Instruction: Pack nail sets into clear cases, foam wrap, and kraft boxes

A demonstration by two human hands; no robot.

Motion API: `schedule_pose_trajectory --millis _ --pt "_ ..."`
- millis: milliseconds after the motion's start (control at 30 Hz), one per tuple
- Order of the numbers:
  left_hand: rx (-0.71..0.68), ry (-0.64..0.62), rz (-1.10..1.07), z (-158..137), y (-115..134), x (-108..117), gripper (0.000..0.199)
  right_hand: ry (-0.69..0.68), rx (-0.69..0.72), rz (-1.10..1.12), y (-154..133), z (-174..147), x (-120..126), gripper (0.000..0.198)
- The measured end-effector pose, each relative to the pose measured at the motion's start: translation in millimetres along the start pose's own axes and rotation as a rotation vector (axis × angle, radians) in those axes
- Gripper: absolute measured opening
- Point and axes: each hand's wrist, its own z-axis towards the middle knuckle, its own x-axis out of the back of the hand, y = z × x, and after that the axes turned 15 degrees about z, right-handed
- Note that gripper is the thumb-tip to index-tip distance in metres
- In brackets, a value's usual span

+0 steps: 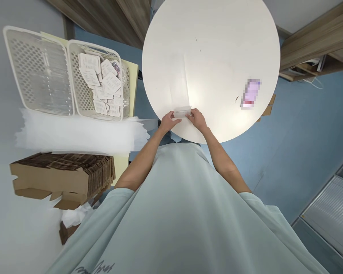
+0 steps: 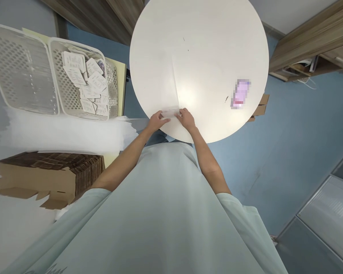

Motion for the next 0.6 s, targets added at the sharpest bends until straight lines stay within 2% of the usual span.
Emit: schedule_pose_trajectory --millis 100,267,433,533,600 --pt "0.064 0.066 0.005 12 3 -1 0.024 0.051 -0.031 -0.003 -2 5 -2 0.023" --pt "0.148 0.154 0.063 23 7 -7 0.029 0.16 -0.126 0.01 -4 13 -13 0.023" --pt "0.25 0.163 0.069 26 12 -11 0.03 0.231 -0.171 0.03 -6 17 -23 0.023" --pt "0.307 0.197 0.077 24 15 -10 0.025 0.258 -0.084 -0.031 -16 16 -26 0.024" --pt "0.269 0.266 0.132 24 15 -9 0.027 0.217 0.042 -0.106 -24 15 -25 0.026"
